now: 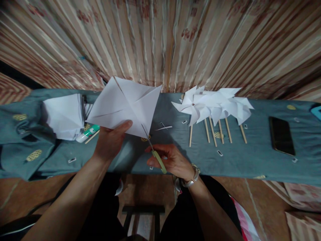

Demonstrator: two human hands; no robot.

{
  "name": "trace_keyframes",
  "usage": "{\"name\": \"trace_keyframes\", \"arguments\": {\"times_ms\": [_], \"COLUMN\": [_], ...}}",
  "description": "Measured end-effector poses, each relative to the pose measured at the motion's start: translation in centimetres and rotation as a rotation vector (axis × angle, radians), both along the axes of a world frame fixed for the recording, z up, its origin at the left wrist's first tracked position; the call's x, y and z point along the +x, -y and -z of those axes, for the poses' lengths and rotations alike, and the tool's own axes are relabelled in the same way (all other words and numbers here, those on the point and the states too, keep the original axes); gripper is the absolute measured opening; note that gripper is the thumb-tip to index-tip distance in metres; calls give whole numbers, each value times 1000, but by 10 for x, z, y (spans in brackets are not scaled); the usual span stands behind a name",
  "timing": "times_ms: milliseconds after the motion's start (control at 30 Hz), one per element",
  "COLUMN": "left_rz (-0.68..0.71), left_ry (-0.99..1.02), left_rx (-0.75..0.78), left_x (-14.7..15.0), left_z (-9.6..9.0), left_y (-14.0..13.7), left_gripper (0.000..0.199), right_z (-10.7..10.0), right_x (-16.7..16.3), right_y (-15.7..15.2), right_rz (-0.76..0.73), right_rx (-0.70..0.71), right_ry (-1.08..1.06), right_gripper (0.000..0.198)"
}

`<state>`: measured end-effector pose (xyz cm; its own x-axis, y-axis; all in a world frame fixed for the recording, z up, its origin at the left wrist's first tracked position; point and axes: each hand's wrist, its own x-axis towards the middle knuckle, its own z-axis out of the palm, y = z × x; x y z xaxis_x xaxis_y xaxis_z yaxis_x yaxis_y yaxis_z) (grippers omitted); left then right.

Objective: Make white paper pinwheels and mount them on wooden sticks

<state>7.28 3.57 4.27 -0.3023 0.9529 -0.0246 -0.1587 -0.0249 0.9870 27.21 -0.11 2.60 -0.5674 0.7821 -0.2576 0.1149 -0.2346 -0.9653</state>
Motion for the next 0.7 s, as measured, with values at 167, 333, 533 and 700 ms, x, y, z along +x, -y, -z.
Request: {"name": "trace_keyframes", "arguments": {"times_ms": [167,333,533,700], "left_rz": [-4,-6,-8,3], "left_ry": [13,38,32,-7], "left_rx": [1,18,11,25], "left_x": [0,0,0,0], "left_z": [-1,-2,-1,-4], "left_y": [0,-1,0,0], "left_gripper": [34,33,32,33], "right_z": [0,-1,-3,0], "right_x": [-2,-3,-4,-5], "right_y": [0,-1,-1,0], "right_rz": [25,48,67,80], "right_rx": [-31,-68,-75,-104], "right_ry": [0,8,12,-10], "right_gripper": [51,48,47,45]}}
